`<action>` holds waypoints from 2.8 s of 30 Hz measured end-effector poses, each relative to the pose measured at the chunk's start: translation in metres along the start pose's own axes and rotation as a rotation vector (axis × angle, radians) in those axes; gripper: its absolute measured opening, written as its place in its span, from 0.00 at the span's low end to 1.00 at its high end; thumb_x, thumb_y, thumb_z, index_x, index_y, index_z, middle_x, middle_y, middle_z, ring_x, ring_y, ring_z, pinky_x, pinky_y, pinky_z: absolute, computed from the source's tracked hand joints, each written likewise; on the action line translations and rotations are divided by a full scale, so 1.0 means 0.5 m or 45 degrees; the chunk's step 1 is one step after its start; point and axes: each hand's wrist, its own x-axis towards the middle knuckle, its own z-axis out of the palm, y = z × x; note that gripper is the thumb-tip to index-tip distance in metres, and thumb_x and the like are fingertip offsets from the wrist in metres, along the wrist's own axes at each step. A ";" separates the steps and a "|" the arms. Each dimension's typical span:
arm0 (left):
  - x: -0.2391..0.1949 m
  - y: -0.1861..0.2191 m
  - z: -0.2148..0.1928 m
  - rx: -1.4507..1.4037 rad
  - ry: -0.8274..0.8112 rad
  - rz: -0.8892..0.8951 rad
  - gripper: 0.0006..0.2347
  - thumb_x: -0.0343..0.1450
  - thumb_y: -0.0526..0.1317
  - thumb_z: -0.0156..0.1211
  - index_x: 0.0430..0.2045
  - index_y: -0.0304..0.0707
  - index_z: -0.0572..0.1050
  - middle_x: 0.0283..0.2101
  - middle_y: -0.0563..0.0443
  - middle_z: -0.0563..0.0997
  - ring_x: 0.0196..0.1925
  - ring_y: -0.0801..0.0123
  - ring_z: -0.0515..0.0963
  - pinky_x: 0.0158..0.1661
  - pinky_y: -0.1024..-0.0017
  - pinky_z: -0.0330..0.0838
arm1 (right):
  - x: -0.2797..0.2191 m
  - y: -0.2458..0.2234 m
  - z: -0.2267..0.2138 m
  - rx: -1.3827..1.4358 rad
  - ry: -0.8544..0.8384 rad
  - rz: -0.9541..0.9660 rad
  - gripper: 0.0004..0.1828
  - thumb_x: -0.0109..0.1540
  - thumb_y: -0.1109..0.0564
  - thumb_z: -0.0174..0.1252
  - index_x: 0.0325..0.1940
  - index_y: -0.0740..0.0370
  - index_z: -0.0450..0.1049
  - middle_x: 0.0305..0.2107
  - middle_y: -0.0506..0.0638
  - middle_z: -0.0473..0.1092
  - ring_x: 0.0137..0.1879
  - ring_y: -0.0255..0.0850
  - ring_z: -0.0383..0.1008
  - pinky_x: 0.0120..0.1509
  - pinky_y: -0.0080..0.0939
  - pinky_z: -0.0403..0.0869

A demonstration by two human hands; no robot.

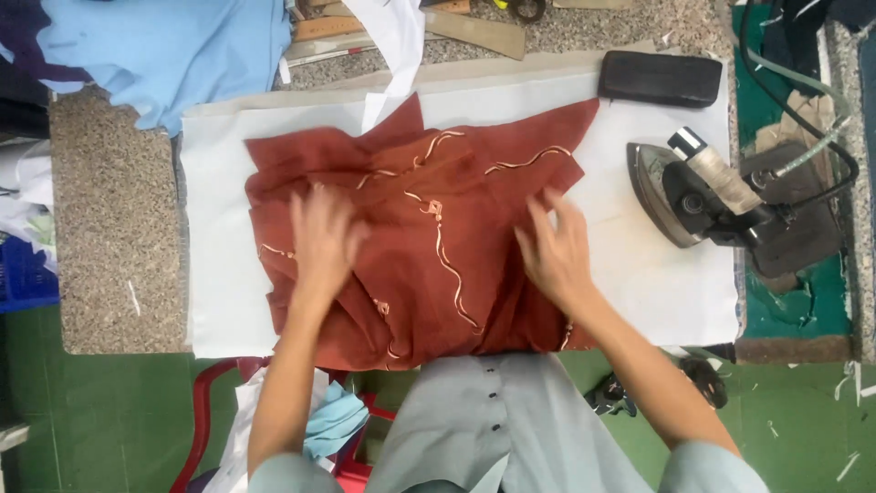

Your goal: The person irons a rust-colored shirt on a white ironing board, repeatedly smoothing the fabric and using a black rectangular object to press down on the material. The person adjusts the shirt's position multiple times to iron different sections.

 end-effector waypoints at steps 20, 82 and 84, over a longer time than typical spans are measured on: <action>-0.391 0.212 0.178 -0.245 -0.346 -0.017 0.18 0.71 0.53 0.63 0.43 0.38 0.75 0.50 0.42 0.72 0.67 0.48 0.65 0.70 0.35 0.47 | -0.384 0.108 -0.040 -0.289 -1.216 0.503 0.15 0.63 0.38 0.55 0.37 0.46 0.80 0.31 0.45 0.78 0.45 0.45 0.81 0.52 0.47 0.77; -0.147 0.237 0.093 -0.204 -0.023 -0.467 0.30 0.78 0.47 0.47 0.73 0.28 0.51 0.78 0.36 0.50 0.81 0.47 0.49 0.77 0.44 0.41 | 0.205 -0.018 -0.270 -0.086 -1.329 1.048 0.31 0.69 0.40 0.52 0.73 0.54 0.60 0.44 0.73 0.75 0.46 0.70 0.77 0.44 0.68 0.78; -0.154 0.241 0.080 -0.346 0.207 -0.401 0.32 0.74 0.45 0.51 0.73 0.26 0.54 0.76 0.28 0.52 0.79 0.40 0.51 0.74 0.43 0.42 | 0.148 -0.058 -0.179 -0.121 -1.309 0.489 0.33 0.67 0.32 0.51 0.59 0.63 0.69 0.38 0.72 0.78 0.50 0.67 0.80 0.56 0.66 0.76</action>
